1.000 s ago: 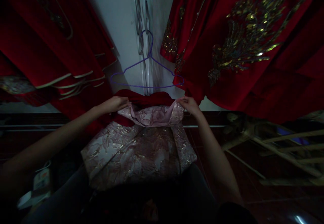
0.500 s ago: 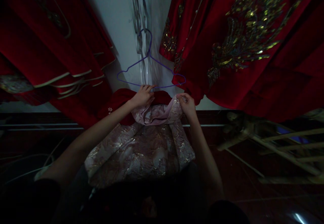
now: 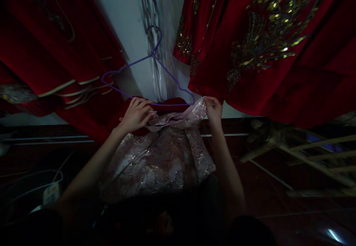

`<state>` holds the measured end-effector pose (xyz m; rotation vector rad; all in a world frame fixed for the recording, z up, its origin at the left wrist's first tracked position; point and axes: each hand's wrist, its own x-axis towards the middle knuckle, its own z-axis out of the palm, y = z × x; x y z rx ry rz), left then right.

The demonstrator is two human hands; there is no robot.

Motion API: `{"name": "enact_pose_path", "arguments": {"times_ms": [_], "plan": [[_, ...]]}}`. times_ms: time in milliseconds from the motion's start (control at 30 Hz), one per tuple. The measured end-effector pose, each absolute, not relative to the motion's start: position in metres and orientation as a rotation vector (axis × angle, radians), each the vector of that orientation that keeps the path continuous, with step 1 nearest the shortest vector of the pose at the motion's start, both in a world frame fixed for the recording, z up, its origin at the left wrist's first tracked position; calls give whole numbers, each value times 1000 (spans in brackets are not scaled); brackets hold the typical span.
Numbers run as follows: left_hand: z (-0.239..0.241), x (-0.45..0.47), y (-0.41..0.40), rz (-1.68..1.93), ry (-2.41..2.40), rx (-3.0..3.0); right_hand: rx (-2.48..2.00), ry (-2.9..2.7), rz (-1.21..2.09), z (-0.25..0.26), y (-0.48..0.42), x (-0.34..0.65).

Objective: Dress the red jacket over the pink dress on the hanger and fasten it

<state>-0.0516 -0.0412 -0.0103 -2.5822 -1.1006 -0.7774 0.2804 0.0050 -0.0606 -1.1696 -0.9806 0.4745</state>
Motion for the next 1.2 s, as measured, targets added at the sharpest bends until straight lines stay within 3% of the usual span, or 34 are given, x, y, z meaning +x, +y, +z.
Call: {"name": "enact_pose_path", "arguments": {"times_ms": [433, 833, 1200], "plan": [[-13, -43, -42, -867, -1128, -2616, -1198, -1087, 436, -50, 1, 280], [-28, 3, -31, -1024, -1171, -2602, -1235, -1542, 74, 33, 37, 236], [-28, -14, -11, -1148, -1138, -2710, -1176, -1703, -44, 17, 35, 219]]}}
